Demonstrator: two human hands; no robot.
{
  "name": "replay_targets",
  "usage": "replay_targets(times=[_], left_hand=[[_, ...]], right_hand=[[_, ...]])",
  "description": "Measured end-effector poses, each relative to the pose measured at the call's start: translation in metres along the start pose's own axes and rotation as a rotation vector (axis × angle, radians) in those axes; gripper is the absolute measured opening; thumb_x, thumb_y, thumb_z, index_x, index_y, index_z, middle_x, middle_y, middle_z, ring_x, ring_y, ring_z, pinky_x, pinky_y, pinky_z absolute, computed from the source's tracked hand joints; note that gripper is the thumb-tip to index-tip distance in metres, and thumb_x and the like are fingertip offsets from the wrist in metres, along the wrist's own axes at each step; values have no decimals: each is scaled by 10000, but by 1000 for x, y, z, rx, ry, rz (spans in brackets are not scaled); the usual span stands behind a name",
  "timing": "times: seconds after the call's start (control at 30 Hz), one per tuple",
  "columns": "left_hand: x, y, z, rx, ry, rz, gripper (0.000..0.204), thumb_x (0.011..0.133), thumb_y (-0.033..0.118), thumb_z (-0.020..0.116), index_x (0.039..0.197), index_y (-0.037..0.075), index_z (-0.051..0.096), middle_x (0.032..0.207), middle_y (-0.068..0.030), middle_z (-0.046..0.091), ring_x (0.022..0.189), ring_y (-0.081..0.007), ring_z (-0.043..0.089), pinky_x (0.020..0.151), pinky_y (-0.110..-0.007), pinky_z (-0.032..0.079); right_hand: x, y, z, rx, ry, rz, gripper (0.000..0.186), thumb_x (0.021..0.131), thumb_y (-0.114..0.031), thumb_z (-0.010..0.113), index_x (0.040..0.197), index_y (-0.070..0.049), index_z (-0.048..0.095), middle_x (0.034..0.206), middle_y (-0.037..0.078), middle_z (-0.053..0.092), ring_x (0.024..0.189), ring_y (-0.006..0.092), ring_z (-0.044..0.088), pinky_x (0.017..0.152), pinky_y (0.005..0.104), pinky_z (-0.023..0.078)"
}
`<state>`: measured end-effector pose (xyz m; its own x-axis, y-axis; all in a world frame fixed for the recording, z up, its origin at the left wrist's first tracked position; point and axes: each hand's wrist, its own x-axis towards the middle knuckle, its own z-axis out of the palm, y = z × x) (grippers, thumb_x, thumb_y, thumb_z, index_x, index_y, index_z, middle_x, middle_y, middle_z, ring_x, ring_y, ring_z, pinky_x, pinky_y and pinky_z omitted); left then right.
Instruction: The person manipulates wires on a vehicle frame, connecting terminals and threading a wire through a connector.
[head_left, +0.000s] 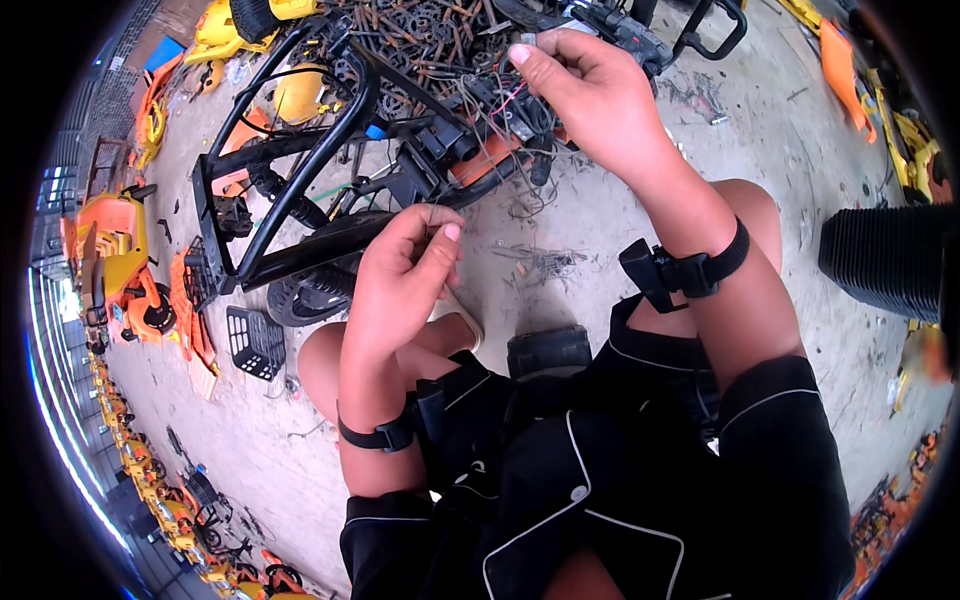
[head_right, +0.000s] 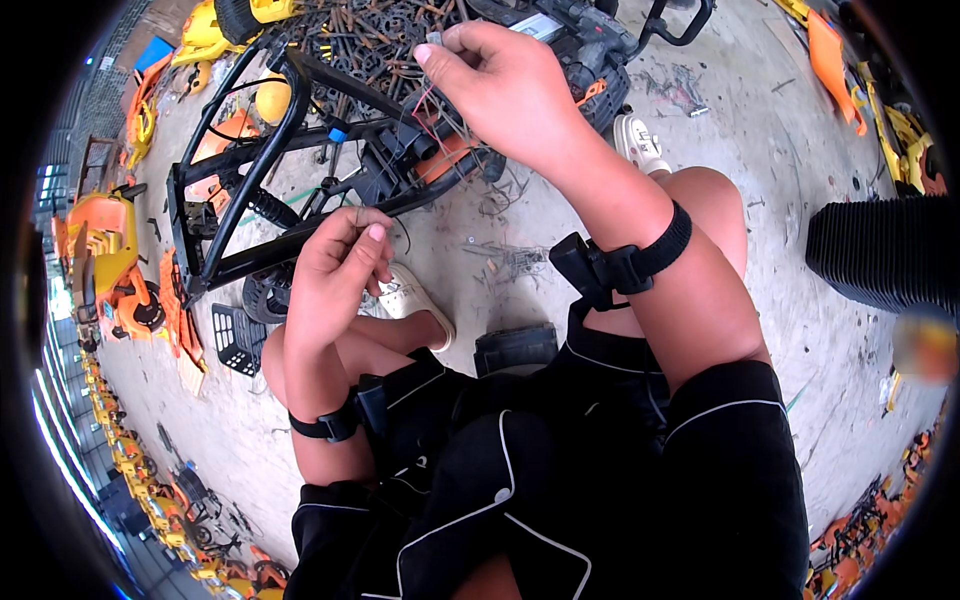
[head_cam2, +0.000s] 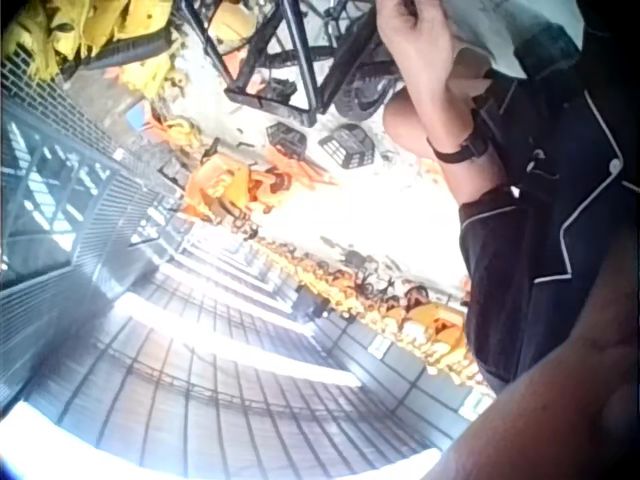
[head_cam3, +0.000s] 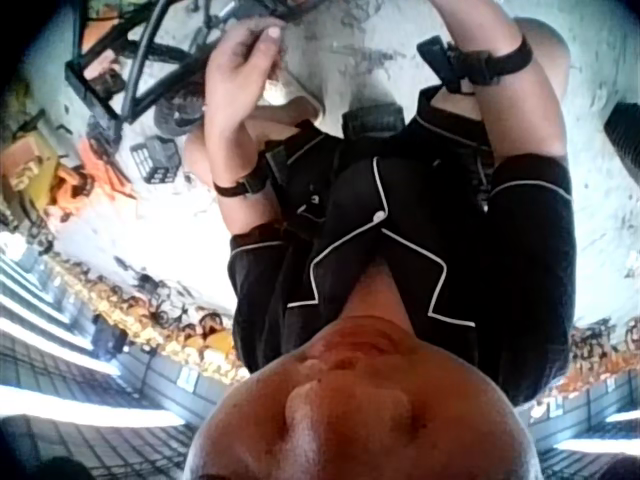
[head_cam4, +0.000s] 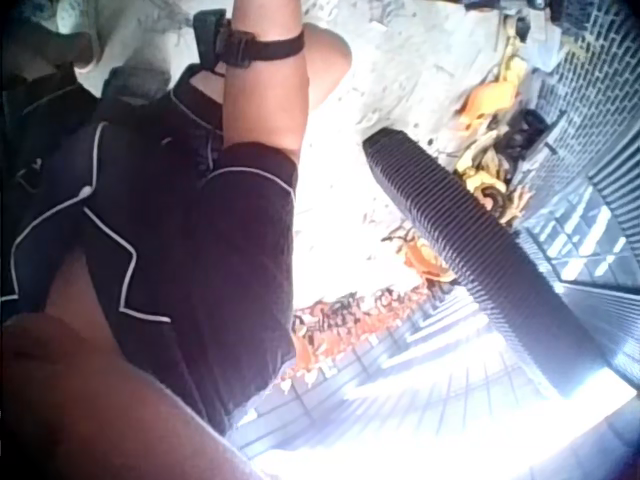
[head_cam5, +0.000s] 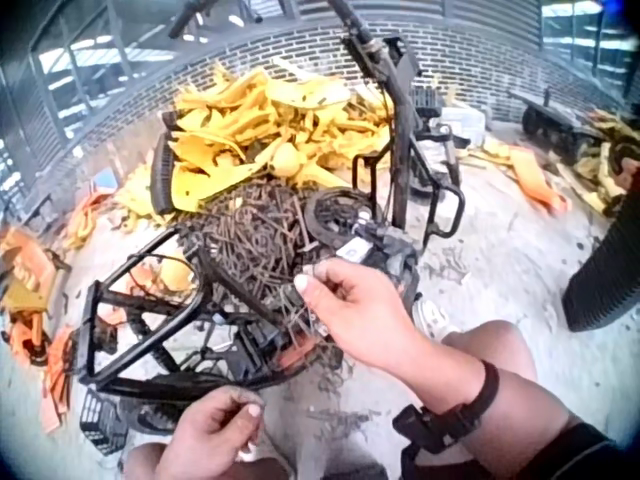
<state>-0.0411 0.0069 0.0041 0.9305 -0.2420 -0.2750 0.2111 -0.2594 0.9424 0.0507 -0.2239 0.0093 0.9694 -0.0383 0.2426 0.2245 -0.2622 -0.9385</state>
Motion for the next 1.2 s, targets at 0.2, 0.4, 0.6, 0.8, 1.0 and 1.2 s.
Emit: replay_targets(times=[0.2, 0.4, 0.6, 0.8, 1.0, 1.2], left_hand=[[1, -2, -1, 38, -35, -21, 208, 1015, 181, 554, 1112, 1, 588, 853, -19, 593, 690, -65, 569, 573, -199, 462], [0, -2, -1, 51, -32, -9, 205, 1014, 179, 556, 1105, 0, 593, 859, -19, 598, 699, -64, 570, 582, -200, 464], [0, -3, 0, 2, -8, -22, 183, 992, 176, 595, 1085, 19, 610, 814, 14, 587, 702, -56, 562, 608, -211, 461], [0, -3, 2, 49, -19, 38, 164, 988, 141, 588, 1074, 4, 614, 831, 3, 594, 724, -63, 557, 644, -228, 478], [6, -7, 1, 341, 30, 311, 143, 947, 123, 633, 1018, 0, 618, 843, -31, 614, 769, -86, 552, 695, -271, 481], [-3, -2, -13, -227, 122, 295, 125, 1010, 146, 562, 1023, 23, 583, 807, 11, 571, 709, -61, 536, 642, -226, 467]], right_hand=[[-1, -7, 3, 50, 2, 81, 346, 932, -360, 684, 979, -17, 683, 639, -21, 556, 495, 50, 494, 437, 236, 404], [-2, -7, 4, 57, 11, 71, 345, 928, -354, 692, 986, -13, 683, 637, -23, 557, 498, 48, 497, 440, 235, 403], [1, 0, 1, -18, 10, 10, 337, 923, -336, 673, 946, 0, 686, 597, 35, 589, 521, 91, 560, 504, 278, 444], [0, -1, 4, 43, -23, 17, 315, 933, -311, 673, 932, 4, 680, 605, 22, 577, 550, 69, 534, 515, 270, 438], [0, 0, -3, 82, 18, 84, 285, 951, -318, 652, 935, -35, 679, 685, -42, 524, 625, 33, 480, 499, 213, 366], [22, 13, -14, 158, 286, 81, 278, 1003, -288, 574, 1010, -16, 634, 832, 2, 617, 667, 48, 523, 586, 186, 388]])
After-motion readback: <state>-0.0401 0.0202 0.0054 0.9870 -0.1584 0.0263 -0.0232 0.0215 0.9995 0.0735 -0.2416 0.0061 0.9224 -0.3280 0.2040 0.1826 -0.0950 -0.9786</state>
